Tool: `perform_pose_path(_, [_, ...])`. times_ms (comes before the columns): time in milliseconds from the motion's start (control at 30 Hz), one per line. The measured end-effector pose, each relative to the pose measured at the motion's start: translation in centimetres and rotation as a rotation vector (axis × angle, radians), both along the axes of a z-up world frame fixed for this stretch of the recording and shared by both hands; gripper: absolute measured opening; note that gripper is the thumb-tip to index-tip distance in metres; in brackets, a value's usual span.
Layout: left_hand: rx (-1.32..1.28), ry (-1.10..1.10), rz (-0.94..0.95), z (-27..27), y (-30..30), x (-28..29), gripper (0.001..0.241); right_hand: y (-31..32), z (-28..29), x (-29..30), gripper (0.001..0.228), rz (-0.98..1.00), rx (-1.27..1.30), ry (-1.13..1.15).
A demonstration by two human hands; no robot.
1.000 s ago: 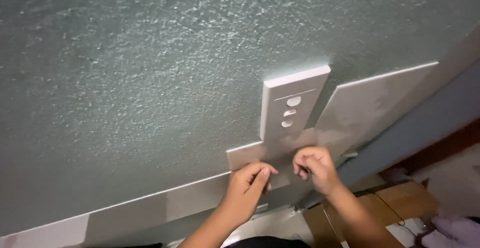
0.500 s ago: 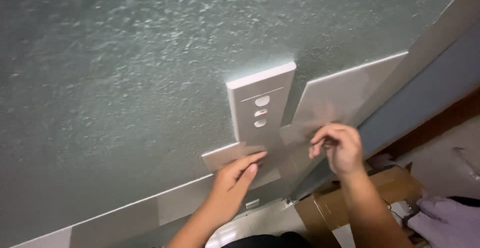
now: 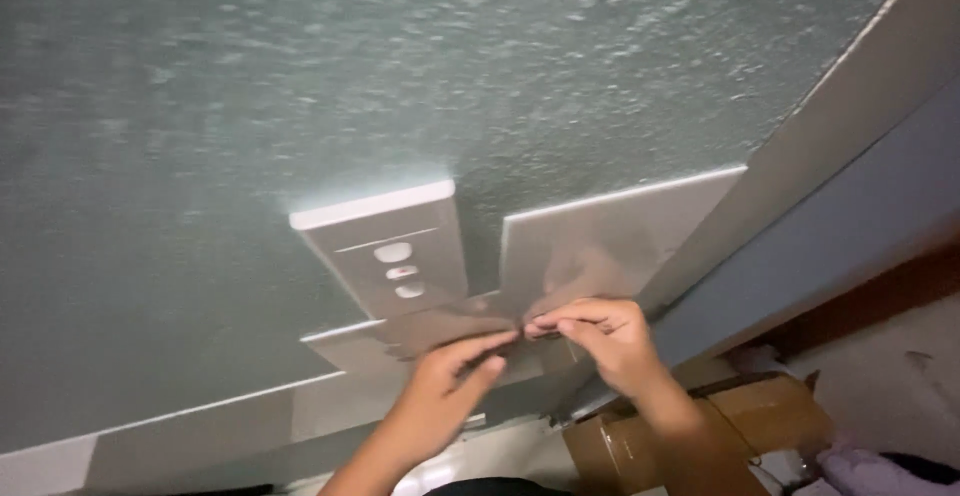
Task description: The person peels the protective backing off a white adhesive wall panel and carefully applies it to a wall surface adjacent to a light switch, smoothing it down with their hands to ensure it sticks properly.
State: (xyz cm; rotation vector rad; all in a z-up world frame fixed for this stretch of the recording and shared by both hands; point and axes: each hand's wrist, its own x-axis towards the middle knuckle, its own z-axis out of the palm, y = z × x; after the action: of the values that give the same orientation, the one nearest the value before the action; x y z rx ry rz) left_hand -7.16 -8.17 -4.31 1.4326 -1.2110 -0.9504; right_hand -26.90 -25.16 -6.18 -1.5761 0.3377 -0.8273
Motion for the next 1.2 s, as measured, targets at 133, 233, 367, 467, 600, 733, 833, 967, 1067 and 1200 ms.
perform_pose_path(133, [0.106,-0.006,0.308,-1.7,1.2,-0.1,0.039,-3.4,0.2,-5.0,0.026,-0.123,0.026,0.028])
perform_pose_path(233, [0.052,0.04,0.257,0.1,1.4,-1.9,0.039,-4.7,1.6,-7.5,0.029,-0.025,0.05,-0.084])
perform_pose_path(367, [-0.077,-0.072,0.102,5.7,-1.4,-5.7,0.037,-2.6,6.7,-5.8,0.028,0.114,-0.071,-0.139])
perform_pose_path(467, [-0.246,-0.085,0.101,6.1,-3.8,-6.7,0.034,-2.6,7.3,-4.1,0.029,0.068,-0.325,-0.049])
perform_pose_path(600, [-0.247,0.064,0.191,4.2,-2.5,-5.3,0.035,-3.5,4.0,-4.1,0.027,0.044,-0.084,-0.21])
perform_pose_path(733, [-0.065,0.185,0.289,2.7,0.2,-3.7,0.04,-3.9,2.4,-5.8,0.028,0.058,-0.06,-0.194])
perform_pose_path(833, [-0.1,0.045,0.278,3.3,1.0,-4.1,0.043,-2.5,6.0,-6.0,0.03,0.073,-0.104,-0.14])
perform_pose_path(967, [-0.231,-0.034,0.138,9.3,0.3,-6.5,0.04,-0.5,11.5,-4.7,0.032,0.08,-0.127,-0.25])
perform_pose_path(1067, [-0.479,0.037,-0.016,10.9,-1.4,-7.3,0.042,-1.3,12.4,-3.5,0.035,0.105,-0.236,-0.222])
perform_pose_path(1200, [-0.523,0.014,0.12,9.5,-3.0,-6.8,0.031,-2.9,10.8,-3.7,0.036,0.115,-0.041,-0.302])
